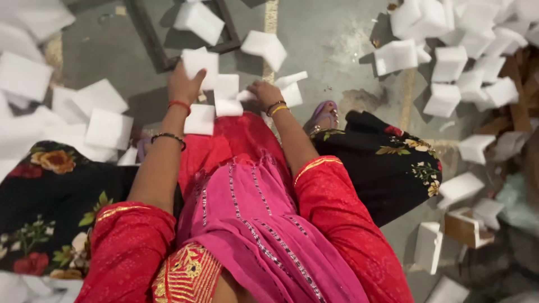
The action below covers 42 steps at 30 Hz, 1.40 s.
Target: The person sits on the floor and repeatedly picks up rectangular white foam pieces. They fold each piece in half by hand and place the folded items onto a pile on the floor.
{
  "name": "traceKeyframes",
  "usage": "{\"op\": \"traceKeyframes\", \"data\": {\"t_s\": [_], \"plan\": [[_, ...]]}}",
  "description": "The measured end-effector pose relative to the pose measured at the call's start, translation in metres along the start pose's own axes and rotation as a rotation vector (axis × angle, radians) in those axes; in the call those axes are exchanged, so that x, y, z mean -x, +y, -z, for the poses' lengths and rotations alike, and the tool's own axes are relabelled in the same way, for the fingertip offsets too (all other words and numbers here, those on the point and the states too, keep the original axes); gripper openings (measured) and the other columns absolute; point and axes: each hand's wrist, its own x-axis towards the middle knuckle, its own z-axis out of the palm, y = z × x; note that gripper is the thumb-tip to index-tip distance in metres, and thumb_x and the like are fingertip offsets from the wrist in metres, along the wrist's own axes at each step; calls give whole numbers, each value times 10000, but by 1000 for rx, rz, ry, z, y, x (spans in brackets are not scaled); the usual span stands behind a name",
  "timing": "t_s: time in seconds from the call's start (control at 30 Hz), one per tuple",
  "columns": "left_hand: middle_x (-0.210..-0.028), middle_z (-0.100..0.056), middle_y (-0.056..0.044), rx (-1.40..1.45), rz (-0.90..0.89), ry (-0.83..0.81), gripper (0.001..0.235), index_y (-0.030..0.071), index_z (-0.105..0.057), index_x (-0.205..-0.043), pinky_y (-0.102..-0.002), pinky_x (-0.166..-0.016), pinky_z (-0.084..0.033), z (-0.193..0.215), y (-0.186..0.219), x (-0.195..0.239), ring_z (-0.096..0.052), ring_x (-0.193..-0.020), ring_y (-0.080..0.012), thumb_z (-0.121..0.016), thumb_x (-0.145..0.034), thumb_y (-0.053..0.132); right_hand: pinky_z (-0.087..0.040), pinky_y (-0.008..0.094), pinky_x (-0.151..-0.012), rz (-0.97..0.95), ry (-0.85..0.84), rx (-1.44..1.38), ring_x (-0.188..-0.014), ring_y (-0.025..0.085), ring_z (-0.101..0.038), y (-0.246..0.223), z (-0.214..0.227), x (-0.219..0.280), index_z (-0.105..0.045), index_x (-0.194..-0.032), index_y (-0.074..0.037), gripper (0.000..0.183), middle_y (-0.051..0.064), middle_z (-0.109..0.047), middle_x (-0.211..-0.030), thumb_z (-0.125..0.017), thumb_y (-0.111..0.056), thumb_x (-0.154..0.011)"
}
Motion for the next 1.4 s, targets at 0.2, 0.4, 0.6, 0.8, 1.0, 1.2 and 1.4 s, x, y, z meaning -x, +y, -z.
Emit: {"op": "traceKeyframes", "data": {"t_s": [0.2,0.4,0.6,0.8,1.0,1.2,1.4], "plan": [[-1249,-671,-161,344,311,-48,472,-34,-585,-1262,-337,-640,-630,62,90,9,-762,-986,-228,-736,-979,313,-515,446,-955,40,470,-265,-1123,355,-624,-21,78,-39,-651,-1190,-104,426,141,-657,-1196,-790,-96,-787],[-1309,-668,-134,620,341,-328,451,87,-520,-1421,-344,-749,-631,131,159,48,-743,-1040,-243,-627,-1030,283,-557,426,-1009,820,394,-171,-1196,328,-629,-103,285,15,-553,-1177,-61,404,114,-604,-1284,-685,109,-835],[-1228,-582,-99,1535,323,-903,389,46,-459,-1358,-577,-1028,-518,157,214,124,-571,-1158,-301,-558,-1110,329,-548,478,-955,900,352,242,-1086,347,-678,-191,377,147,-596,-1143,-78,247,149,-590,-1263,-698,-15,-927],[-1322,-623,-150,1899,565,-1144,762,32,-526,-1396,-456,-1086,-473,141,254,131,-586,-1232,-274,-615,-942,637,-489,518,-858,938,675,527,-956,216,-567,-199,358,198,-613,-1124,-407,469,-14,-553,-1106,-749,-124,-776],[-1316,-536,-88,1354,393,-704,669,78,-391,-1444,-467,-1004,-505,124,263,120,-549,-1240,-262,-664,-923,397,-512,369,-758,903,399,279,-817,193,-510,-150,343,185,-708,-1317,-379,699,6,-440,-896,-812,-138,-669],[-1514,-440,-106,898,-534,-442,543,113,-345,-1514,-433,-1214,-482,126,245,121,-490,-1456,-247,-617,-1153,412,-464,530,-1038,902,192,-185,-1167,484,-581,-156,333,159,-497,-1366,-96,646,218,-587,-1269,-734,-156,-768],[-1290,-666,-91,1615,548,-518,679,81,-544,-1389,-428,-1030,-509,102,244,105,-633,-1198,-231,-321,-1020,605,-403,577,-1160,700,283,-200,-1161,440,-603,-146,332,152,-476,-1177,-198,371,151,-639,-1077,-695,-301,-895]]}}
